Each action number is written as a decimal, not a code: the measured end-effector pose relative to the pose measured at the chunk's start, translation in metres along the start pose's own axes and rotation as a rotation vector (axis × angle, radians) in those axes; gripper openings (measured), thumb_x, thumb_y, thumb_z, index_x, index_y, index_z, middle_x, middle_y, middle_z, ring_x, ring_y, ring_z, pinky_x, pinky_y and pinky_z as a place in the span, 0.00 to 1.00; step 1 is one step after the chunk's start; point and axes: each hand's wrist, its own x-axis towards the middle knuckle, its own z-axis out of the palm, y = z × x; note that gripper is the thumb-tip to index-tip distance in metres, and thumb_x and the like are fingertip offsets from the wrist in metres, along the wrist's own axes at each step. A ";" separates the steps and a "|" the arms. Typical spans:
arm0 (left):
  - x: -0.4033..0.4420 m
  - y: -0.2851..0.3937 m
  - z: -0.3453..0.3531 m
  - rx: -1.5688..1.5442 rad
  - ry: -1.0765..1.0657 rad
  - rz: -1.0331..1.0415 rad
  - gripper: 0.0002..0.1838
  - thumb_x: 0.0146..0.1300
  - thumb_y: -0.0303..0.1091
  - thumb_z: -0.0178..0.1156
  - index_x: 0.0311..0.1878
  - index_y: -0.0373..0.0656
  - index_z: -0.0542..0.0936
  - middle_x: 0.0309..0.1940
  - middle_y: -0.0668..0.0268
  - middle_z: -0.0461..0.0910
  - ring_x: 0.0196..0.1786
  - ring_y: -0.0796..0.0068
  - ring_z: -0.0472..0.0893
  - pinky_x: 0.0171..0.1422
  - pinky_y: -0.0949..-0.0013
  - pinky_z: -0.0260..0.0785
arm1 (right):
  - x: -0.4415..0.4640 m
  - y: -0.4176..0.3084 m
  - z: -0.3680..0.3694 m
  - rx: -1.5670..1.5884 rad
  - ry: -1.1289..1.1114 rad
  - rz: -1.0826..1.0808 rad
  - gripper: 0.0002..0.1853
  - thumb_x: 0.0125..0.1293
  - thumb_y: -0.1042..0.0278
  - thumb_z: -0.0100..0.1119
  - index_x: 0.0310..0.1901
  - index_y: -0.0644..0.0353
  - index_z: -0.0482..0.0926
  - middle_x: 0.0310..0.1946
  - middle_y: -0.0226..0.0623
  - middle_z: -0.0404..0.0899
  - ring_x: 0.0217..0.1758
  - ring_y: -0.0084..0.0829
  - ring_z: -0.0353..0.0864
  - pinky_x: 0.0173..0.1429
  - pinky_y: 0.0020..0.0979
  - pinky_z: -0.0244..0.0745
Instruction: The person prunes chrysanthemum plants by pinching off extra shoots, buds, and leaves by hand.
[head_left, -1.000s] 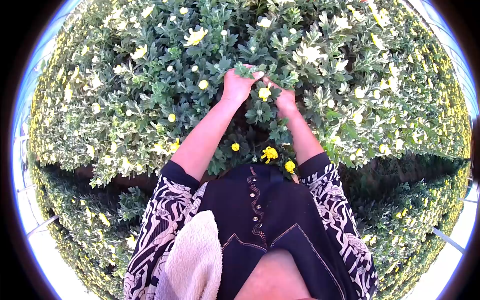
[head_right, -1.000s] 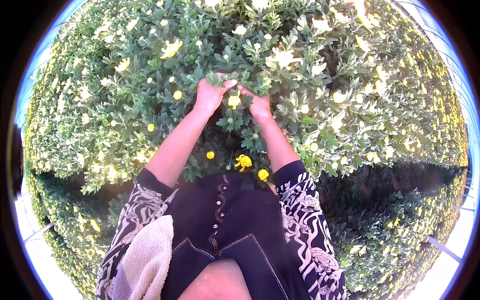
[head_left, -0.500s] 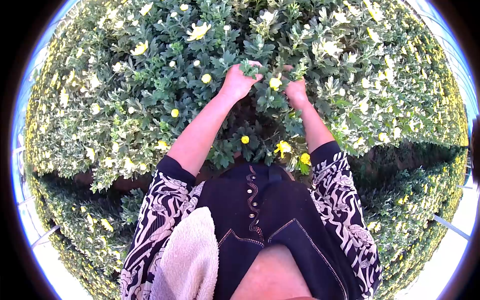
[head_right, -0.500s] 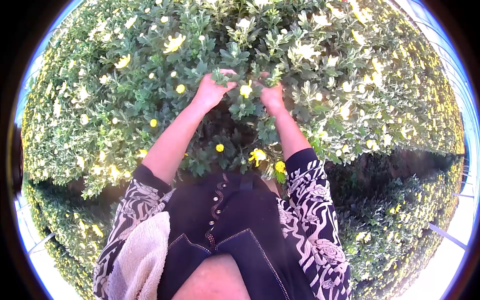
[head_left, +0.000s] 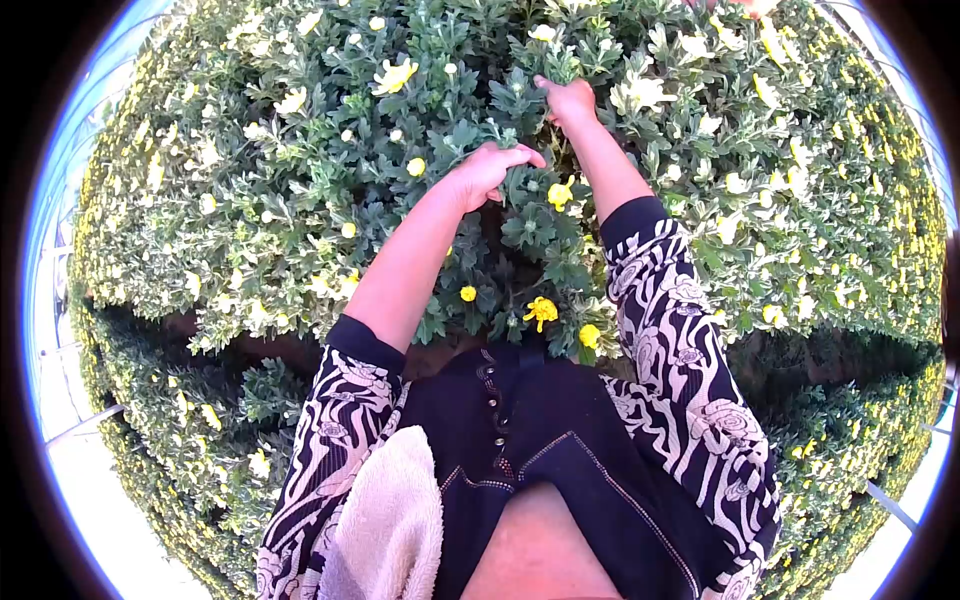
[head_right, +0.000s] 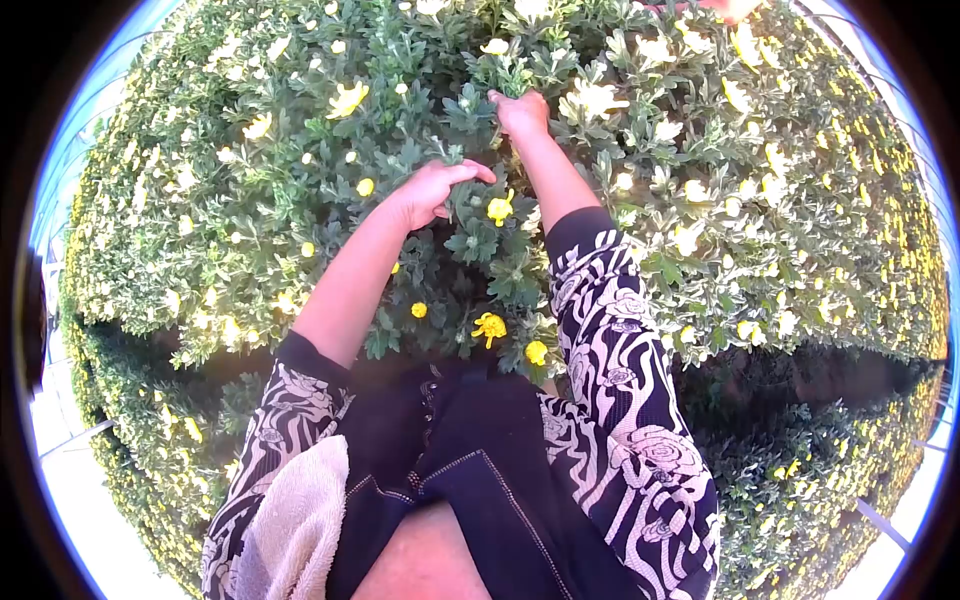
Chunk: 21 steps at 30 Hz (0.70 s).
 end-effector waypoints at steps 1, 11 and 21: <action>0.002 0.007 0.008 0.114 0.074 -0.061 0.15 0.60 0.41 0.57 0.46 0.45 0.83 0.46 0.71 0.80 0.45 0.79 0.75 0.35 0.68 0.63 | 0.008 -0.003 0.000 0.006 -0.012 -0.002 0.28 0.52 0.49 0.73 0.40 0.71 0.82 0.37 0.51 0.85 0.39 0.40 0.87 0.45 0.38 0.80; 0.115 0.014 0.004 0.631 0.309 0.134 0.11 0.66 0.40 0.56 0.42 0.45 0.84 0.37 0.64 0.83 0.40 0.72 0.82 0.46 0.65 0.73 | -0.001 0.033 -0.031 0.179 -0.249 -0.005 0.18 0.52 0.53 0.72 0.28 0.62 0.85 0.26 0.38 0.84 0.23 0.27 0.78 0.29 0.31 0.73; 0.184 -0.021 -0.014 0.380 0.767 0.320 0.18 0.48 0.37 0.73 0.43 0.40 0.83 0.36 0.57 0.85 0.37 0.64 0.85 0.45 0.63 0.75 | -0.011 0.063 -0.047 0.296 -0.444 -0.074 0.13 0.60 0.57 0.67 0.43 0.54 0.84 0.33 0.25 0.85 0.34 0.22 0.79 0.33 0.30 0.69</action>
